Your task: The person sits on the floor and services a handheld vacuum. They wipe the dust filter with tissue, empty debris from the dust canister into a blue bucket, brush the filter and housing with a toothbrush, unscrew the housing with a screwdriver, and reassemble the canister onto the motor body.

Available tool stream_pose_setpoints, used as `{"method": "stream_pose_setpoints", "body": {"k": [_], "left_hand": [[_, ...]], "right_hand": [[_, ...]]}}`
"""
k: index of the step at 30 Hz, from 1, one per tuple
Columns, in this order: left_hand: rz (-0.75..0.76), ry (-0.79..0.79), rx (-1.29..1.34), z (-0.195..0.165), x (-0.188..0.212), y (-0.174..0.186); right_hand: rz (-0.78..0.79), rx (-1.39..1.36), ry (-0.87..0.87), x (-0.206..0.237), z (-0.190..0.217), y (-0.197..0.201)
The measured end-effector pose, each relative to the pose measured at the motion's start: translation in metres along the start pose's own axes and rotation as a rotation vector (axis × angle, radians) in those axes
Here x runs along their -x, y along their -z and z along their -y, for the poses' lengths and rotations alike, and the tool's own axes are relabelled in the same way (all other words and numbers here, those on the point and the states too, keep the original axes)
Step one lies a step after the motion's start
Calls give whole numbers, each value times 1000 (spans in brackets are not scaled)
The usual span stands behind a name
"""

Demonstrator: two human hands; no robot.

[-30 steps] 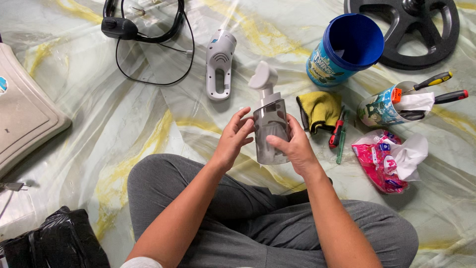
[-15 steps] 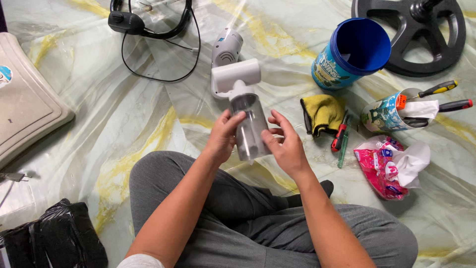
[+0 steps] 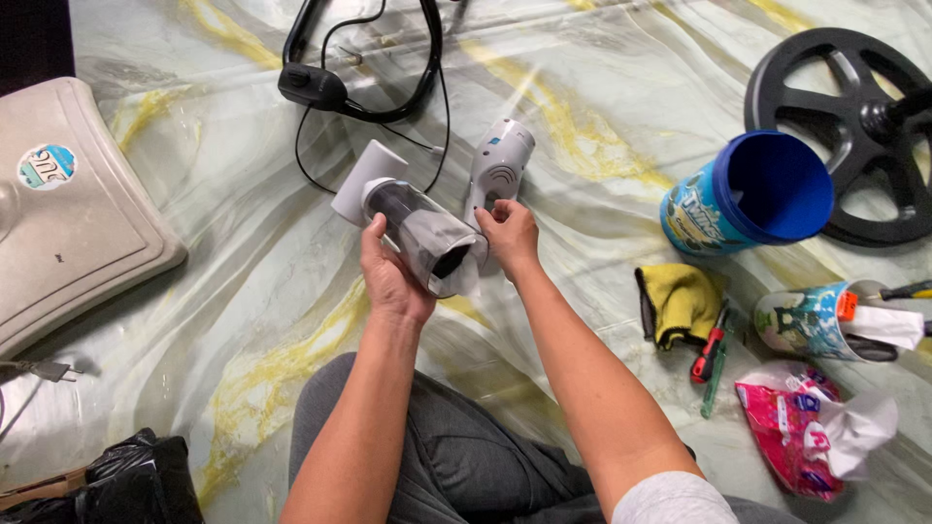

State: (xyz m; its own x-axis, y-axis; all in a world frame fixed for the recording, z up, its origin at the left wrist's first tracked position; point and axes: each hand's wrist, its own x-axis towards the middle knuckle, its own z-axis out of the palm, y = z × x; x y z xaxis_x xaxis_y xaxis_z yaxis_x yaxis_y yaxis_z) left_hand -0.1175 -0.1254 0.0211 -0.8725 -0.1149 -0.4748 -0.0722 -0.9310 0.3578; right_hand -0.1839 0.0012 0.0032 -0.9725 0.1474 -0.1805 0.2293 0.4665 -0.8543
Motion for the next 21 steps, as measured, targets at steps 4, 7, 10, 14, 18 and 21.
{"method": "stream_pose_setpoints", "body": {"k": [4, 7, 10, 14, 18, 21], "left_hand": [[-6, 1, 25, -8, -18, -5], [-44, 3, 56, -9, -27, -6], [-112, 1, 12, -6, -31, -6], [-160, -94, -225, 1, -34, -4], [-300, -134, -447, 15, -33, 2], [-301, -154, -647, 30, -30, 4]], "right_hand": [[3, 260, -21, -29, 19, -31], [-20, 342, -42, -36, 21, -45], [-33, 428, -55, -39, 16, -50], [-85, 390, -19, -38, 1, -38], [-90, 311, 72, -33, -17, -1], [-128, 152, 272, -15, -42, 38]]}}
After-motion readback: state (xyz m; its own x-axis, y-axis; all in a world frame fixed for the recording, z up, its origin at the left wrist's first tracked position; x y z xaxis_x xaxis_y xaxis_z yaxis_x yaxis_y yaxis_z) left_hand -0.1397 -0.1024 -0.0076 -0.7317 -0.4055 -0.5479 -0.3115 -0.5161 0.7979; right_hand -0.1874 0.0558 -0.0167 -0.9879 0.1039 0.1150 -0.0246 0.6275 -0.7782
